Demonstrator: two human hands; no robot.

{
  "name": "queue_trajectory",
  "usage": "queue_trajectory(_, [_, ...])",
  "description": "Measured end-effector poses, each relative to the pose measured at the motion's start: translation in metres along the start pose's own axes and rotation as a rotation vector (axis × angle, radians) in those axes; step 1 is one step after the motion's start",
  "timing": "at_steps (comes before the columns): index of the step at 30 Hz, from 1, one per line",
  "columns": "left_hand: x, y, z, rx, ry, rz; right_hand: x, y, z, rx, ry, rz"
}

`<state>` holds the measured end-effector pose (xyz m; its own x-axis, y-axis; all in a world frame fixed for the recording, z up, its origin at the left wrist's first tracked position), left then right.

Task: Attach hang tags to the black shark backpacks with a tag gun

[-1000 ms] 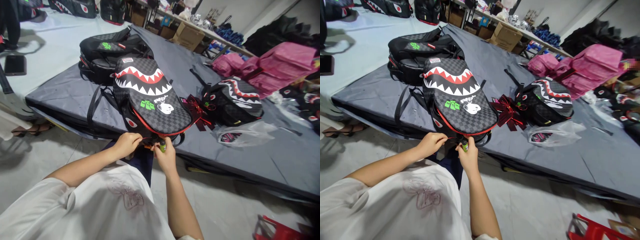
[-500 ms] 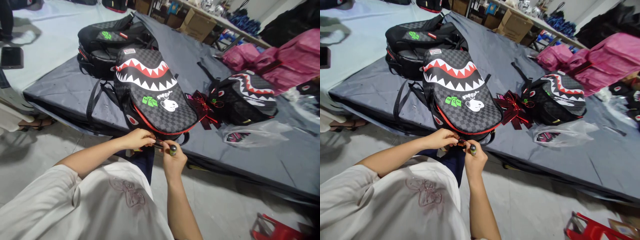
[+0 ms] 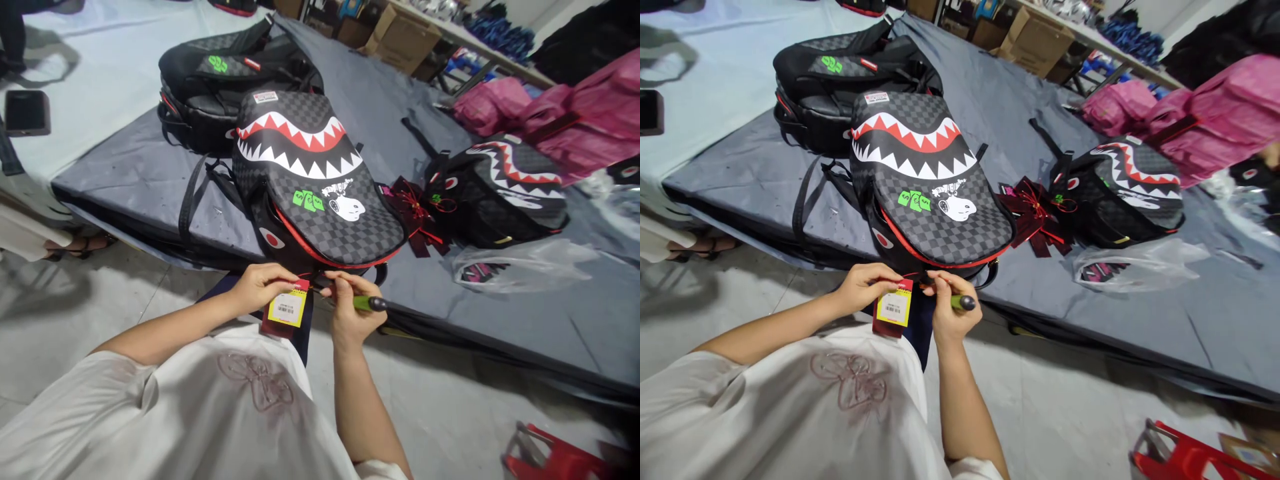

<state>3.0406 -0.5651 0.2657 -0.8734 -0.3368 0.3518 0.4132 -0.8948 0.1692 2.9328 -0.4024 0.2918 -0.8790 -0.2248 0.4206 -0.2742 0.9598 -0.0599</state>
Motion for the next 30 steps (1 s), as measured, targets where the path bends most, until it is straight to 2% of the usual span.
queue_trajectory(2, [-0.001,-0.006,0.026,0.211,-0.267,-0.029,0.002,-0.007,-0.013,-0.156,0.116,-0.138])
queue_trajectory(4, [-0.005,-0.009,0.046,0.429,-0.470,-0.006,0.004,-0.016,-0.013,-0.219,0.106,-0.306])
queue_trajectory(7, [-0.009,-0.011,0.069,0.707,-0.646,0.087,0.006,-0.026,0.006,-0.116,-0.148,-0.533])
queue_trajectory(9, [-0.010,-0.017,0.077,0.776,-0.696,0.076,0.005,-0.030,0.014,-0.042,-0.280,-0.639])
queue_trajectory(11, [-0.007,-0.024,0.077,0.712,-0.674,-0.001,0.006,-0.032,0.014,-0.034,-0.291,-0.704])
queue_trajectory(13, [0.003,-0.028,0.066,0.469,-0.532,-0.126,0.009,-0.032,0.009,-0.053,-0.248,-0.751])
queue_trajectory(15, [0.015,-0.031,0.040,0.133,-0.236,-0.214,0.010,-0.034,0.006,-0.068,-0.231,-0.803])
queue_trajectory(17, [0.021,-0.032,0.010,-0.112,0.068,-0.209,0.009,-0.036,0.005,-0.086,-0.238,-0.866])
queue_trajectory(18, [0.021,-0.031,0.000,-0.156,0.155,-0.191,0.009,-0.038,0.005,-0.107,-0.238,-0.897])
queue_trajectory(20, [0.022,-0.029,-0.002,-0.102,0.154,-0.188,0.009,-0.040,0.004,-0.164,-0.224,-0.938])
queue_trajectory(25, [0.019,-0.029,0.019,0.273,-0.074,-0.229,0.009,-0.045,-0.005,-0.291,-0.082,-0.963])
queue_trajectory(30, [0.016,-0.033,0.025,0.413,-0.154,-0.248,0.004,-0.047,-0.009,-0.403,0.007,-0.967])
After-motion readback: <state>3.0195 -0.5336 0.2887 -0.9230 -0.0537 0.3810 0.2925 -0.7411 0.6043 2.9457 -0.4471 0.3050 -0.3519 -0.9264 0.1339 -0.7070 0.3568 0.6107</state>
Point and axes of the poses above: each hand's wrist, its own x-axis towards the middle knuckle, its own y-axis out of the back of the hand, z = x × y, the point moved 10 cm from there along x, towards the middle knuckle, and after that the axes turned 1 degree about -z, right-handed, at the moved point
